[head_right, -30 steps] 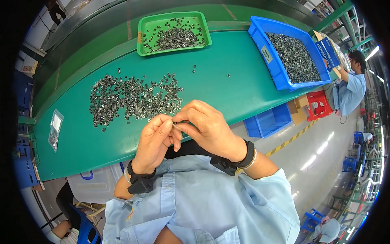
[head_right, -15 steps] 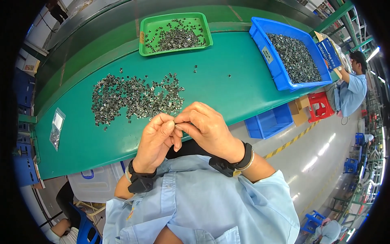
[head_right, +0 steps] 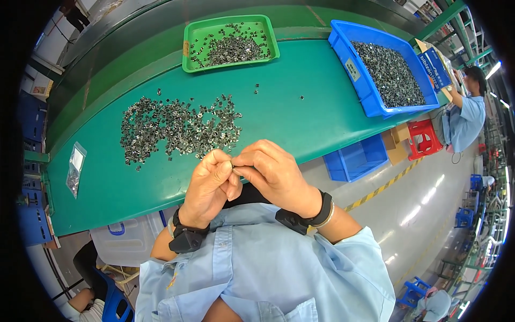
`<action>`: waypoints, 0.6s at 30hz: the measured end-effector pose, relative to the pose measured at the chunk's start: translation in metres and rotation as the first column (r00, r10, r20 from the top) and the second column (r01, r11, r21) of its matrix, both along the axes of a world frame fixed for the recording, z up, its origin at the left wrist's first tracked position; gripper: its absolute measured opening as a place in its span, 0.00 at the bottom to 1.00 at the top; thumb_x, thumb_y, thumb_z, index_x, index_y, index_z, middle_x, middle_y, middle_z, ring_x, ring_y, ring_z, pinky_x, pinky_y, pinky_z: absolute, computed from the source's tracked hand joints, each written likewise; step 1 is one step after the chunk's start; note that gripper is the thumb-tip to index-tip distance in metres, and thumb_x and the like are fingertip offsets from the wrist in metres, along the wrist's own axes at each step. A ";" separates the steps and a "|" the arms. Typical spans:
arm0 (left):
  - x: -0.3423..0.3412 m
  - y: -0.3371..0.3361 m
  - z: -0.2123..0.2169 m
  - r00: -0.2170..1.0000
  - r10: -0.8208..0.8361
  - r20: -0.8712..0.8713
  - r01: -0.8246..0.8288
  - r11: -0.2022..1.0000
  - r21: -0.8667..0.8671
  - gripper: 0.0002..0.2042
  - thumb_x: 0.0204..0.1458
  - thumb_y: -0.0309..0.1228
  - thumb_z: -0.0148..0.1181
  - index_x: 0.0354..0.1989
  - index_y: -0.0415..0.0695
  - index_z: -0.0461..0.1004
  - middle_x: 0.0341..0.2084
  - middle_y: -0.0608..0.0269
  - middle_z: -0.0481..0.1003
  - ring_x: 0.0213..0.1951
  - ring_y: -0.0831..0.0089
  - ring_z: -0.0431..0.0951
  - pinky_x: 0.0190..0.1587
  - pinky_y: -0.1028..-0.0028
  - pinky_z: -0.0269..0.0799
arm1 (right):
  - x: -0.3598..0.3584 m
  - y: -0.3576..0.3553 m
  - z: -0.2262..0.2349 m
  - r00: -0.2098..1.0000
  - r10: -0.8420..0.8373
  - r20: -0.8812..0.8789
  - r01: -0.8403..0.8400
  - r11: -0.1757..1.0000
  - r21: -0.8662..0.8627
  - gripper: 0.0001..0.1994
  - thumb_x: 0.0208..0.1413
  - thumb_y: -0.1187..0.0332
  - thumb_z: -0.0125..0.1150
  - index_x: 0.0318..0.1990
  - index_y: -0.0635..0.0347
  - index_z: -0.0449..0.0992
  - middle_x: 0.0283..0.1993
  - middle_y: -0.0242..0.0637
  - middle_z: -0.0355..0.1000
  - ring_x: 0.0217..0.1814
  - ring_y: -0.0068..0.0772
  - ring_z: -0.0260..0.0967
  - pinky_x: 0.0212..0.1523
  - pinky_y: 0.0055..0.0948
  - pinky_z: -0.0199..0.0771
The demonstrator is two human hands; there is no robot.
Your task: Sort and inspect small metal components on an assembly line workbench.
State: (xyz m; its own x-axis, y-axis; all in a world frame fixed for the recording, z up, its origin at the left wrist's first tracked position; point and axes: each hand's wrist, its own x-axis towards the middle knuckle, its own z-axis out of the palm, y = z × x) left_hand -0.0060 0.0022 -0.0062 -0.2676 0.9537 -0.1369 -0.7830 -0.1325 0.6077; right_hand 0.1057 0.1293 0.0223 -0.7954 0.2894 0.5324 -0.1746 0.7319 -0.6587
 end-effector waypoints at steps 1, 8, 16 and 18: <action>0.000 0.000 0.000 0.999 0.007 -0.044 -0.007 1.000 -0.008 0.07 0.60 0.34 0.49 0.34 0.43 0.64 0.20 0.61 0.71 0.19 0.77 0.68 0.20 0.76 0.63 | 0.000 0.000 -0.001 1.000 -0.001 0.000 0.001 1.000 -0.002 0.10 0.42 0.78 0.64 0.35 0.61 0.73 0.32 0.35 0.71 0.34 0.35 0.70 0.33 0.30 0.71; 0.003 0.000 0.006 0.992 0.045 -0.115 -0.048 0.998 -0.031 0.07 0.61 0.34 0.48 0.36 0.43 0.64 0.22 0.61 0.71 0.19 0.76 0.68 0.21 0.76 0.63 | 0.001 0.004 -0.009 0.998 0.019 -0.058 -0.018 1.000 0.008 0.10 0.43 0.79 0.64 0.34 0.60 0.72 0.31 0.36 0.71 0.32 0.35 0.70 0.31 0.30 0.70; 0.003 0.000 -0.002 0.988 -0.079 0.136 0.062 0.990 0.125 0.07 0.60 0.35 0.48 0.40 0.45 0.64 0.24 0.61 0.71 0.19 0.73 0.68 0.22 0.74 0.64 | 0.001 0.001 -0.006 0.995 0.055 -0.078 -0.065 0.989 -0.130 0.08 0.44 0.79 0.64 0.32 0.61 0.72 0.30 0.37 0.71 0.32 0.35 0.70 0.29 0.29 0.70; 0.003 0.000 0.000 0.989 -0.069 0.131 0.054 0.992 0.112 0.07 0.60 0.34 0.50 0.37 0.43 0.65 0.22 0.61 0.72 0.20 0.74 0.69 0.22 0.75 0.65 | 0.001 0.002 -0.008 0.994 0.071 -0.082 -0.079 0.991 -0.110 0.08 0.44 0.79 0.64 0.32 0.61 0.72 0.30 0.37 0.71 0.32 0.35 0.70 0.29 0.29 0.70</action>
State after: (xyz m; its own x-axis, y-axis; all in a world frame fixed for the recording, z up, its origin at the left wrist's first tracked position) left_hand -0.0025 0.0021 -0.0058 -0.1942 0.9789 -0.0632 -0.8652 -0.1406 0.4814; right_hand 0.1068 0.1314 0.0147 -0.7749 0.2921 0.5606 -0.2799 0.6367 -0.7186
